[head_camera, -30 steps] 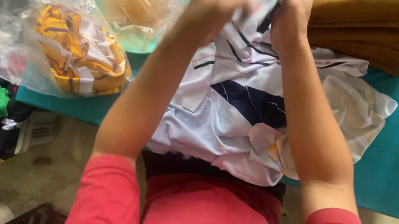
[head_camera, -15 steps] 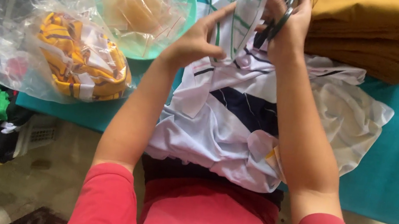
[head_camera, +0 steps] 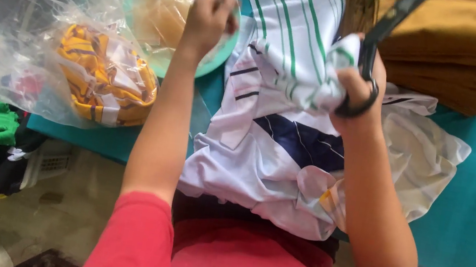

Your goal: The person uses a pair of scissors to cut a white shirt with green stripes on a teal table. They hold the fabric with one hand while cutting with the other, occasionally adjusting the shirt's position to continue the cut.

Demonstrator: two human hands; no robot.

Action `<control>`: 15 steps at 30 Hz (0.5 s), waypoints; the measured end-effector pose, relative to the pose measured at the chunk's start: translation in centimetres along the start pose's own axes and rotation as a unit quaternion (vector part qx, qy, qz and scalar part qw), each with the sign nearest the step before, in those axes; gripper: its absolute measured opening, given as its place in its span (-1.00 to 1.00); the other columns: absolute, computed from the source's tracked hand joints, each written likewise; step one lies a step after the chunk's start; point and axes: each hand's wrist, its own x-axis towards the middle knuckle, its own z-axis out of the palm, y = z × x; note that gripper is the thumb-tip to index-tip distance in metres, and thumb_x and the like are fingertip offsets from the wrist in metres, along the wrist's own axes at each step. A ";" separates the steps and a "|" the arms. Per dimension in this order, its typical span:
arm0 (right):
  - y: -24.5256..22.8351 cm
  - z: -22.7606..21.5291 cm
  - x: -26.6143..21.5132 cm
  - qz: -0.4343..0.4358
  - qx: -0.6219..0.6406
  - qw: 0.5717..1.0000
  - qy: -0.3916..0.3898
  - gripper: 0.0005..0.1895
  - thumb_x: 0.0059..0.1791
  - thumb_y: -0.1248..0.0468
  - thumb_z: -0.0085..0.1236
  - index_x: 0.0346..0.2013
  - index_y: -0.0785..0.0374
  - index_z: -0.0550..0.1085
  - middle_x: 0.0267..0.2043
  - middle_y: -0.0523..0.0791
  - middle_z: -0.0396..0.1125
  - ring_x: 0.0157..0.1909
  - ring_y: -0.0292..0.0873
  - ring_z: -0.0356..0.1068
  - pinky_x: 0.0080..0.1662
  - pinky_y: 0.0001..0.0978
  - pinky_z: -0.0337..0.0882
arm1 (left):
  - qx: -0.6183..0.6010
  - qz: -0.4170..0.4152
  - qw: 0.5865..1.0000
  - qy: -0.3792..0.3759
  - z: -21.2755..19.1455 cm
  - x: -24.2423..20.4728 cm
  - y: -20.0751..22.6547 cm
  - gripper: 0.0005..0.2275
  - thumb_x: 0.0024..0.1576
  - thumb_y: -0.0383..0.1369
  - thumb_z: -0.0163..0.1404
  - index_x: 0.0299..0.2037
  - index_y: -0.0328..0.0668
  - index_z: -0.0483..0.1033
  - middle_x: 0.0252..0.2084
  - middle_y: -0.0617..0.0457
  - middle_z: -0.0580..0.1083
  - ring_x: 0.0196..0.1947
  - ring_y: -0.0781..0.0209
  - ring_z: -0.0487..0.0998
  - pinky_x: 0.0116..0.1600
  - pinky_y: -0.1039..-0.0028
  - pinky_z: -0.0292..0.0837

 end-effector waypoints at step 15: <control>5.9 -3.1 -4.3 0.059 -0.282 0.953 -0.093 -0.45 -0.18 0.24 0.15 0.11 0.15 0.30 -0.28 -0.23 0.19 -0.28 -0.31 0.17 -0.16 -0.43 0.24 | 0.465 0.150 0.872 0.003 4.6 17.2 -6.9 -0.82 0.08 -0.10 0.03 -0.46 0.18 0.64 -0.50 0.03 0.58 -0.48 -0.16 0.58 -0.48 0.05 0.36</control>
